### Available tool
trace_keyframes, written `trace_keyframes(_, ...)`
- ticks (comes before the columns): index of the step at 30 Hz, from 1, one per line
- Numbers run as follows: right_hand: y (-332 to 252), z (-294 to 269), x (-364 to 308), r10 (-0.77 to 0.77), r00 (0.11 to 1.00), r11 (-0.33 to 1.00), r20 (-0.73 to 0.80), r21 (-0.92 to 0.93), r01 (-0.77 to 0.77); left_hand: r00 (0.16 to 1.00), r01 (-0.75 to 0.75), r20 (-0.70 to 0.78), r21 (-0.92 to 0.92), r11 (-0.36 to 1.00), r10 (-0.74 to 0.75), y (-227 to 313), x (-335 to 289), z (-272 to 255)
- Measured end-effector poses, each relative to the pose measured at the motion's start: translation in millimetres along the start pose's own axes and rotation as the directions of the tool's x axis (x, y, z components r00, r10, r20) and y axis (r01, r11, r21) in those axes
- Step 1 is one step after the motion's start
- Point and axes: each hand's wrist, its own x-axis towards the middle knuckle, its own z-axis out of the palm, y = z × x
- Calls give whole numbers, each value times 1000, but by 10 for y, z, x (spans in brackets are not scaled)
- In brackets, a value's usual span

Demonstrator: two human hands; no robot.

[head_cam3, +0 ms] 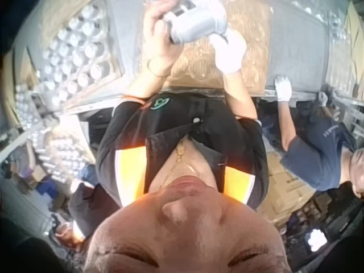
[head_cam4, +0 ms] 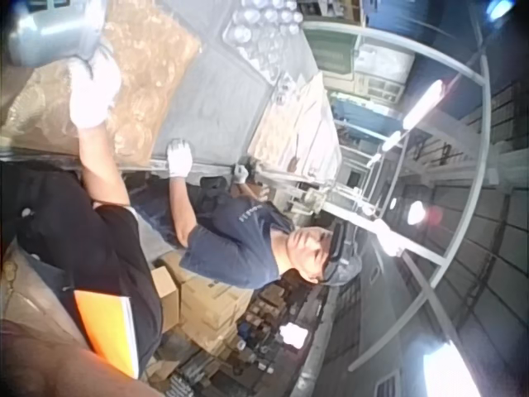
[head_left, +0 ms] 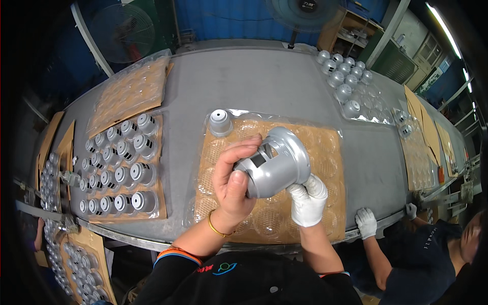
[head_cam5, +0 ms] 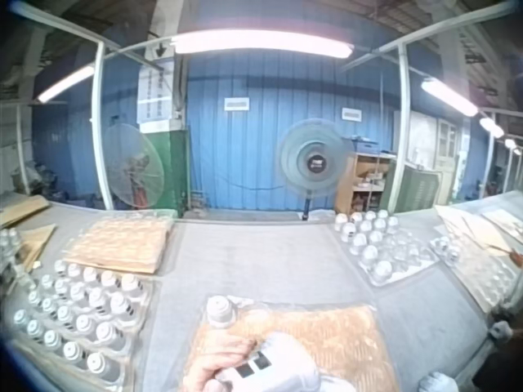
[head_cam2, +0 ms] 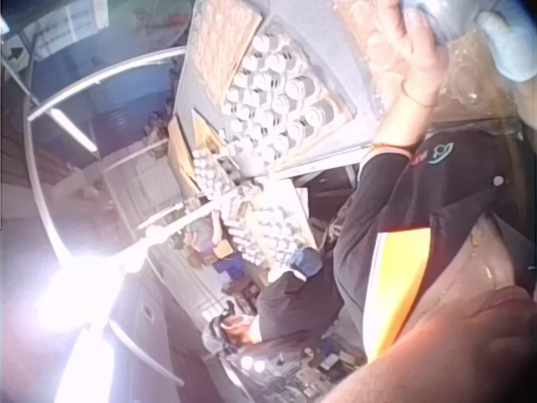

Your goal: The person sorts and arranges metal parts onto trays by hand, using cardboard dividers to separate them.

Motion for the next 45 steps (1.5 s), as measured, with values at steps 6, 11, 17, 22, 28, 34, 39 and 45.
trace_keyframes(6,-87,-75,64,-53,995,972,90,-223,72,990,114,-64,-125,986,-123,21,7,67)
trace_keyframes(11,-261,-10,111,-95,988,932,122,-337,131,944,285,-103,-220,933,-313,4,70,84)
trace_keyframes(17,-212,-46,146,-69,996,924,54,-373,84,905,420,18,-183,889,-425,0,93,52)
trace_keyframes(22,-113,-111,222,55,995,894,-84,-439,-86,941,230,181,274,934,-285,-92,78,-9)
trace_keyframes(28,74,-268,351,201,977,979,-68,20,-201,865,-367,485,444,817,125,-231,78,-42)
trace_keyframes(34,360,-437,449,262,964,785,43,571,-239,859,-359,472,277,891,199,-278,45,42)
trace_keyframes(39,400,-536,626,597,802,490,-6,794,-360,892,-165,450,269,949,27,-373,-22,13)
trace_keyframes(45,513,-1603,931,425,857,785,-290,589,-190,852,159,25,939,304,-524,-700,43,-522)
